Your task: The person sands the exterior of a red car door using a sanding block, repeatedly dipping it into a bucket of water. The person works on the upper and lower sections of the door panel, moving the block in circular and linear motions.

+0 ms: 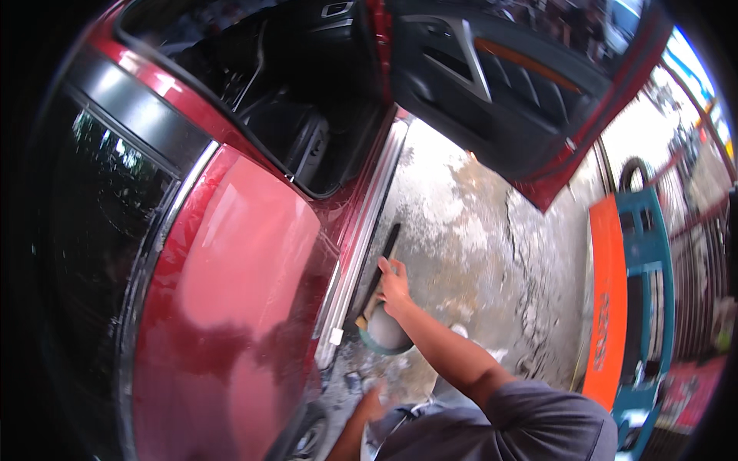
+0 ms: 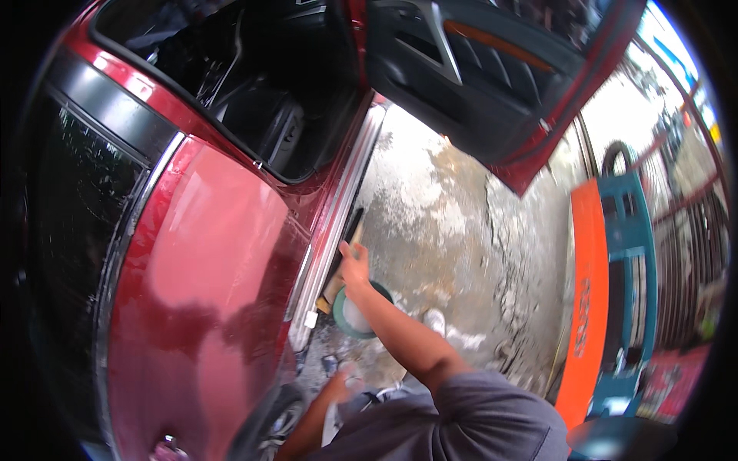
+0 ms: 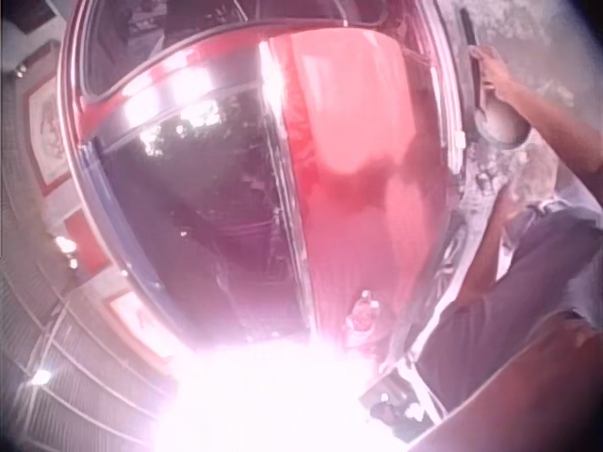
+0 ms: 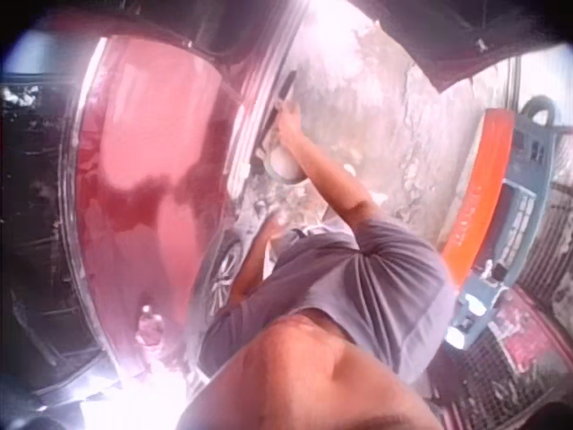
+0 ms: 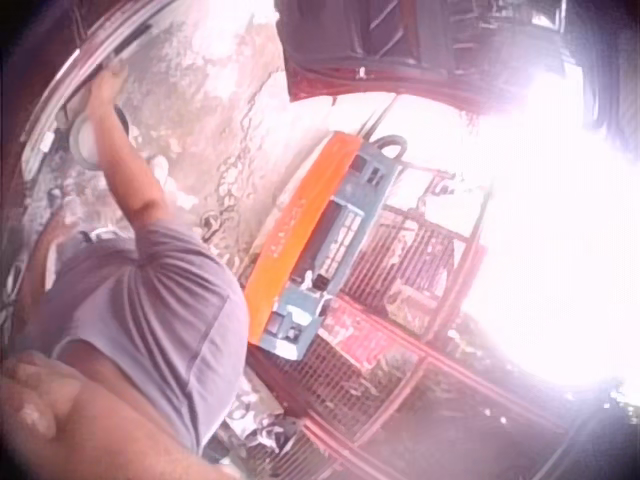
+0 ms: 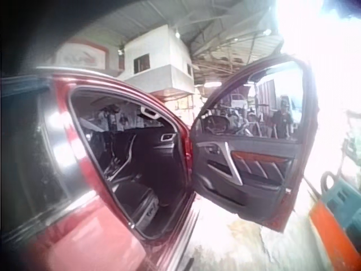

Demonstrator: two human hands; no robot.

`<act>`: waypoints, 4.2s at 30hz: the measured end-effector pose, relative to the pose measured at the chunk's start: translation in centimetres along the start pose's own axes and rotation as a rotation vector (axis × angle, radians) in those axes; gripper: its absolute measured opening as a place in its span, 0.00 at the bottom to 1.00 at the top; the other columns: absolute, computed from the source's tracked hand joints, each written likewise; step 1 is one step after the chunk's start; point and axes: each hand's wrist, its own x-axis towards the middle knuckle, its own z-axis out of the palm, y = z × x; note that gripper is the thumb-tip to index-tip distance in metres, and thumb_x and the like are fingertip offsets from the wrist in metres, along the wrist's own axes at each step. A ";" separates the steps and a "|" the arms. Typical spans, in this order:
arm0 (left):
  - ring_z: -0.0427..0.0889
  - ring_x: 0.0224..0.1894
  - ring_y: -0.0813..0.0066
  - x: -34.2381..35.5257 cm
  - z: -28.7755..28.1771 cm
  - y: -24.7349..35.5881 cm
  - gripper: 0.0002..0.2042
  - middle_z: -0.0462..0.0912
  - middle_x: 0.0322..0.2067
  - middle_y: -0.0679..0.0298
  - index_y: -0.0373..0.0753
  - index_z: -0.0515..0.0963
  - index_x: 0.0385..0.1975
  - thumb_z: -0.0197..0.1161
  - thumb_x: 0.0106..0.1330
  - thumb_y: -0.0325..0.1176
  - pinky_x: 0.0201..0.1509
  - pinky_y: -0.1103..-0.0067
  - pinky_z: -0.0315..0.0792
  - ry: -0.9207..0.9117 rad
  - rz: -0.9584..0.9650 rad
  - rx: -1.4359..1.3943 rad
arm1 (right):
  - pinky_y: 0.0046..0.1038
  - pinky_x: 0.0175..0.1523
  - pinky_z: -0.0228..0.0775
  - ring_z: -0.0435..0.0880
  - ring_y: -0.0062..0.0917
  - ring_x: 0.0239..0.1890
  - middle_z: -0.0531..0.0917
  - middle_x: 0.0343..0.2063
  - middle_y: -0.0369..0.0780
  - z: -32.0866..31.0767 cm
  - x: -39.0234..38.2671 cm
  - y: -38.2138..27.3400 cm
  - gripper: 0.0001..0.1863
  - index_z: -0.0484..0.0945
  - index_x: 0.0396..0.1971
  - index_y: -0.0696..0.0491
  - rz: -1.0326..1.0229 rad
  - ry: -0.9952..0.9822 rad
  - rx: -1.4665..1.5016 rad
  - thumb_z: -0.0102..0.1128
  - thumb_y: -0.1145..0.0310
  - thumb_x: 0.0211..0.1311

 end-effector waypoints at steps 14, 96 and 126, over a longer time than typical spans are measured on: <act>0.84 0.57 0.65 5.7 18.7 20.9 0.27 0.85 0.58 0.53 0.36 0.73 0.70 0.62 0.75 0.42 0.65 0.70 0.73 -0.710 -0.327 -0.807 | 0.56 0.51 0.76 0.79 0.38 0.45 0.76 0.48 0.44 -8.8 7.7 6.3 0.40 0.65 0.69 0.39 0.500 -0.161 -0.253 0.75 0.46 0.62; 0.67 0.73 0.47 17.8 -35.3 11.4 0.33 0.63 0.78 0.53 0.59 0.79 0.69 0.72 0.59 0.39 0.78 0.56 0.59 0.804 0.004 1.642 | 0.49 0.64 0.64 0.80 0.37 0.58 0.82 0.48 0.37 -12.9 43.9 35.8 0.09 0.85 0.42 0.44 -1.529 -1.402 -1.529 0.64 0.60 0.66; 0.65 0.78 0.50 23.7 -47.7 16.3 0.23 0.63 0.79 0.53 0.72 0.80 0.67 0.65 0.72 0.48 0.80 0.53 0.56 1.213 0.061 1.837 | 0.46 0.56 0.69 0.73 0.37 0.56 0.78 0.47 0.39 -10.6 41.6 33.7 0.08 0.90 0.36 0.45 -1.740 -1.043 -1.330 0.67 0.63 0.59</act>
